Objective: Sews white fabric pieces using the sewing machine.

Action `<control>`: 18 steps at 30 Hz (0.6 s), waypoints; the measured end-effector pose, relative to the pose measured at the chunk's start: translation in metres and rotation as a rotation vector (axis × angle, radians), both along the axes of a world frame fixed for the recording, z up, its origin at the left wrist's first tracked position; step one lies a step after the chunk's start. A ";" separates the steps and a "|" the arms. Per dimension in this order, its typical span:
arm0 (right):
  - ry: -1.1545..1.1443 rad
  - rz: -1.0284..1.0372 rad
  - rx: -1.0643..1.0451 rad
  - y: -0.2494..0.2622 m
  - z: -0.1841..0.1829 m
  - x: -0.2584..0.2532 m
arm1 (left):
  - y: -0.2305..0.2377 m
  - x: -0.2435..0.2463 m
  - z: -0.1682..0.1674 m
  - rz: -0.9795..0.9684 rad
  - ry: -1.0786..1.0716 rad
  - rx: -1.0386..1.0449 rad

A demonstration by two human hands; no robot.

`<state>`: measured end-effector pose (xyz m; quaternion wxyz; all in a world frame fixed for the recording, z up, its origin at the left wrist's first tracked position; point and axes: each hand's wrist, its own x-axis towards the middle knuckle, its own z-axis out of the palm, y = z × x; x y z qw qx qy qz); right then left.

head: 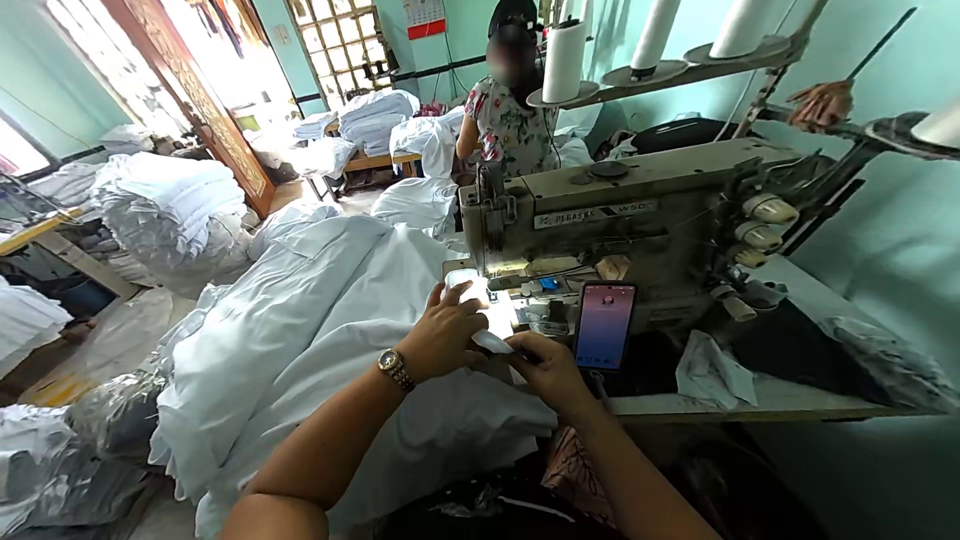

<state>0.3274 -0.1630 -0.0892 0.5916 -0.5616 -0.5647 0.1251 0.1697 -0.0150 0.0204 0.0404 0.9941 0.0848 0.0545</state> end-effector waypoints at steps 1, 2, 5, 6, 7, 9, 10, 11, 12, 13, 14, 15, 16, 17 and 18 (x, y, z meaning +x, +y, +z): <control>-0.013 -0.028 0.031 0.001 0.000 -0.001 | 0.005 0.001 -0.006 -0.016 -0.012 -0.023; -0.038 -0.059 0.052 0.003 -0.001 -0.001 | 0.009 0.002 -0.013 -0.029 -0.034 -0.029; -0.115 -0.128 0.072 0.010 -0.005 0.001 | 0.019 0.005 -0.027 -0.031 -0.085 0.050; -0.139 -0.143 0.074 0.010 -0.007 0.001 | 0.021 0.006 -0.029 -0.025 -0.083 0.094; -0.162 -0.158 0.075 0.011 -0.008 0.001 | 0.021 0.008 -0.030 -0.023 -0.073 0.132; -0.193 -0.176 0.069 0.012 -0.008 0.001 | 0.020 0.009 -0.030 -0.018 -0.070 0.170; -0.207 -0.183 0.058 0.013 -0.008 0.002 | 0.019 0.010 -0.030 -0.012 -0.071 0.176; -0.226 -0.193 0.042 0.014 -0.008 0.002 | 0.019 0.010 -0.030 -0.006 -0.072 0.184; -0.245 -0.200 0.027 0.015 -0.007 0.003 | 0.020 0.011 -0.030 0.000 -0.077 0.200; -0.270 -0.206 0.016 0.017 -0.005 0.003 | 0.021 0.012 -0.030 0.007 -0.079 0.220; -0.294 -0.211 0.007 0.018 -0.003 0.004 | 0.022 0.013 -0.030 0.013 -0.085 0.231; -0.318 -0.217 0.001 0.019 -0.001 0.003 | 0.023 0.014 -0.029 0.015 -0.091 0.231; -0.338 -0.227 -0.003 0.019 -0.001 0.002 | 0.024 0.015 -0.030 0.019 -0.099 0.225; -0.357 -0.238 -0.006 0.020 -0.002 0.001 | 0.025 0.016 -0.031 0.025 -0.100 0.220; -0.372 -0.253 -0.002 0.021 -0.003 0.001 | 0.026 0.016 -0.032 0.028 -0.103 0.222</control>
